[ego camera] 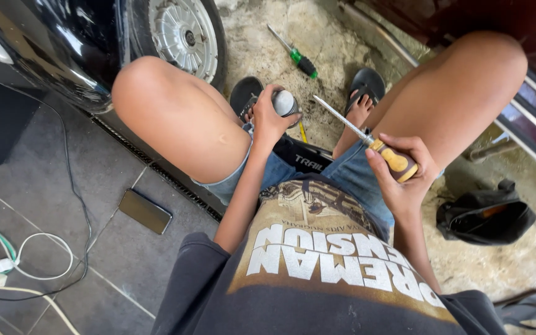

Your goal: The person sits on the ground and uses a screwdriver to scrape the inside of a cylindrical metal part. They rotate the part and continue scraping different areas of the interior surface.

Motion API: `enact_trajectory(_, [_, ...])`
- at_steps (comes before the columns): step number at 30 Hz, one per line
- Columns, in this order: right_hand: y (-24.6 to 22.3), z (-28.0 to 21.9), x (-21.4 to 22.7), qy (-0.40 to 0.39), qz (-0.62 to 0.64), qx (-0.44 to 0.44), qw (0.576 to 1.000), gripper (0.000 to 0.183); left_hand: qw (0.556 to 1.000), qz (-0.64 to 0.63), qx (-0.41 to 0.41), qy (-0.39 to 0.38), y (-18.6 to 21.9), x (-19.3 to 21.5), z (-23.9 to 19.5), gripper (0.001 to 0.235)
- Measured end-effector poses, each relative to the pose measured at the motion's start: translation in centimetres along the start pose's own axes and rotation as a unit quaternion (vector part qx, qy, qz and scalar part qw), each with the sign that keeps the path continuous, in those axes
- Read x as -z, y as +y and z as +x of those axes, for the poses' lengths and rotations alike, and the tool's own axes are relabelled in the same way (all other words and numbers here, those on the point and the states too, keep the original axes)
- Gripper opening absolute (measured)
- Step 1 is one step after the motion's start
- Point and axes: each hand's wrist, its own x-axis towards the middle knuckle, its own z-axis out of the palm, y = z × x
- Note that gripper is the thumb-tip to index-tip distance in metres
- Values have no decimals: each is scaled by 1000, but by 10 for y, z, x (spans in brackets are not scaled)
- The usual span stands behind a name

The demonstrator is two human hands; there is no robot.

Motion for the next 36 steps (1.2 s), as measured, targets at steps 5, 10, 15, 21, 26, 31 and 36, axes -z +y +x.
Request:
enact_trajectory(5, [-9,2,-4,39,-25,20,999,28,932,-355,67,-11,66,34,13,63])
enact_trajectory(10, [-19,3,-5,90,-31,46,994,29,815,-548,163,-99,117,67,40,43])
enact_trajectory(15, [-24,0,-3,78,-15,92,993,34,760,-598,153,-204,106,52,29,66])
enact_trajectory(21, [-101,13,-24,-32,-97,50,994,26,743,-653,86,-117,107,38,-11,52])
enact_trajectory(26, [-133,29,-37,-88,-181,59,978,23,767,-639,32,-58,117,36,-15,51])
enact_trajectory(31, [-150,48,-49,-137,-229,130,955,25,768,-635,44,-77,127,35,-19,53])
enact_trajectory(36, [-153,51,-57,-141,-322,242,904,17,821,-570,-18,-11,142,41,-25,45])
